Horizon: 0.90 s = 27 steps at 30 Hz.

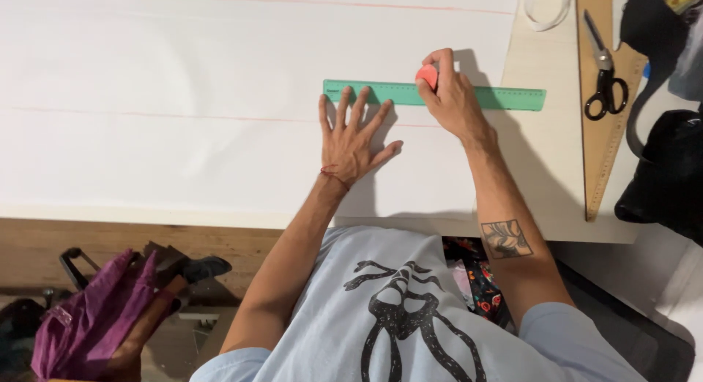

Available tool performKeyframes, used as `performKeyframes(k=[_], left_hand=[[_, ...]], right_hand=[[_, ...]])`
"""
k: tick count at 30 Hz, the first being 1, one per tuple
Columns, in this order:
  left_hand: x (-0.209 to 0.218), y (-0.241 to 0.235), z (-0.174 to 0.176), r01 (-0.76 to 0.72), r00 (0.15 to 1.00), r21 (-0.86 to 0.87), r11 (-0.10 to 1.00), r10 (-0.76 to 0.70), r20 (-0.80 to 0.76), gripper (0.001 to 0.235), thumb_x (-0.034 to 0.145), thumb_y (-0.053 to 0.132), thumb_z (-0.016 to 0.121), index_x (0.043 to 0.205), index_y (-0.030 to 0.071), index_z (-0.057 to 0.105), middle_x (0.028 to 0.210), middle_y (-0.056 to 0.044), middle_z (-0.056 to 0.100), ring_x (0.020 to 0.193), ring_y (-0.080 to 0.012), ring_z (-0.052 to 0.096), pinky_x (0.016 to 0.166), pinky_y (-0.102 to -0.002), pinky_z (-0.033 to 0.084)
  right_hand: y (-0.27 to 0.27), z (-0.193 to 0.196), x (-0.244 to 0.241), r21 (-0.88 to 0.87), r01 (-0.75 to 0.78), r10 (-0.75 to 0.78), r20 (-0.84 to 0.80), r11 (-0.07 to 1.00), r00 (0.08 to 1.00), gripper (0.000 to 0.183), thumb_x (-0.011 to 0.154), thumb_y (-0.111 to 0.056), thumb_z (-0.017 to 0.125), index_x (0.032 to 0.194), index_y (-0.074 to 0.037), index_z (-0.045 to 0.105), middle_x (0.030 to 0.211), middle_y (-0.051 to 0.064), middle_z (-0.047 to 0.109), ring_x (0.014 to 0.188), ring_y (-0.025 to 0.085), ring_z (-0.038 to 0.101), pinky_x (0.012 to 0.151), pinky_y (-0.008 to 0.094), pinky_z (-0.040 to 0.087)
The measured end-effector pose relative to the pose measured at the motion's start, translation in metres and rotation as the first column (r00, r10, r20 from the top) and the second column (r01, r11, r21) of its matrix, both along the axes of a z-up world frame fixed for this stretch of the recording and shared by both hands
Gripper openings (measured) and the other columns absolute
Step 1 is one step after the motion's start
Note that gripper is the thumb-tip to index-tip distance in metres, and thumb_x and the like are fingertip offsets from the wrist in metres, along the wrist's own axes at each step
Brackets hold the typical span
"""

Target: Marking lines on a large sheet of material with a ruler and chalk, then cutting it with scissors

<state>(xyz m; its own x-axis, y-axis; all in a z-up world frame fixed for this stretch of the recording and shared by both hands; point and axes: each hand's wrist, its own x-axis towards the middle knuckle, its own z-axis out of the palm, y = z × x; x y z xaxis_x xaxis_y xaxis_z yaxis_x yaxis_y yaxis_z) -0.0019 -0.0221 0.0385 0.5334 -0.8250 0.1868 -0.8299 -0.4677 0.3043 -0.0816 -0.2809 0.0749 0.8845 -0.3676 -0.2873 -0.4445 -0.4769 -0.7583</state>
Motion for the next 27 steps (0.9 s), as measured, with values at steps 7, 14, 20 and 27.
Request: performKeyframes(k=[7,14,20,27], left_hand=[[0.004,-0.001,0.001,-0.002,1.0,0.04,0.999,0.003,-0.024,0.083,0.108,0.089,0.063,0.173,0.037,0.061,0.178,-0.013,0.057,0.167,-0.0463,0.05,0.137,-0.083,0.024],[0.0,-0.004,-0.005,0.009,0.998,0.077,0.997,-0.004,-0.057,0.085,0.109,0.089,0.064,0.174,0.035,0.058,0.181,-0.012,0.053,0.169,-0.0472,0.045,0.136,-0.086,0.025],[-0.003,-0.004,-0.01,0.02,0.999,0.124,0.992,-0.016,-0.038,0.086,0.111,0.09,0.062,0.176,0.035,0.056,0.184,-0.012,0.047,0.17,-0.0465,0.043,0.136,-0.086,0.027],[-0.001,-0.003,-0.015,0.027,0.999,0.16,0.987,-0.021,-0.039,0.089,0.11,0.092,0.063,0.178,0.035,0.051,0.185,-0.013,0.045,0.171,-0.047,0.04,0.135,-0.087,0.026]], right_hand=[[0.0,-0.014,-0.002,-0.107,-0.038,0.033,-0.04,0.994,0.999,0.037,0.123,-0.039,0.054,0.142,-0.008,0.049,0.132,0.016,0.074,0.102,0.047,0.075,0.088,0.057,0.053],[-0.002,-0.003,0.004,-0.097,-0.032,0.021,-0.107,0.995,0.994,0.035,0.124,-0.035,0.054,0.144,-0.007,0.049,0.115,0.018,0.072,0.094,0.047,0.07,0.085,0.057,0.05],[-0.004,0.009,0.012,-0.07,-0.073,0.06,-0.172,0.995,0.983,0.028,0.124,-0.027,0.053,0.142,-0.006,0.047,0.126,0.017,0.069,0.095,0.046,0.068,0.084,0.058,0.05],[-0.004,0.014,0.026,-0.068,-0.091,0.074,-0.226,0.994,0.971,0.025,0.12,-0.023,0.052,0.139,-0.007,0.045,0.129,0.015,0.068,0.103,0.046,0.062,0.089,0.058,0.048]])
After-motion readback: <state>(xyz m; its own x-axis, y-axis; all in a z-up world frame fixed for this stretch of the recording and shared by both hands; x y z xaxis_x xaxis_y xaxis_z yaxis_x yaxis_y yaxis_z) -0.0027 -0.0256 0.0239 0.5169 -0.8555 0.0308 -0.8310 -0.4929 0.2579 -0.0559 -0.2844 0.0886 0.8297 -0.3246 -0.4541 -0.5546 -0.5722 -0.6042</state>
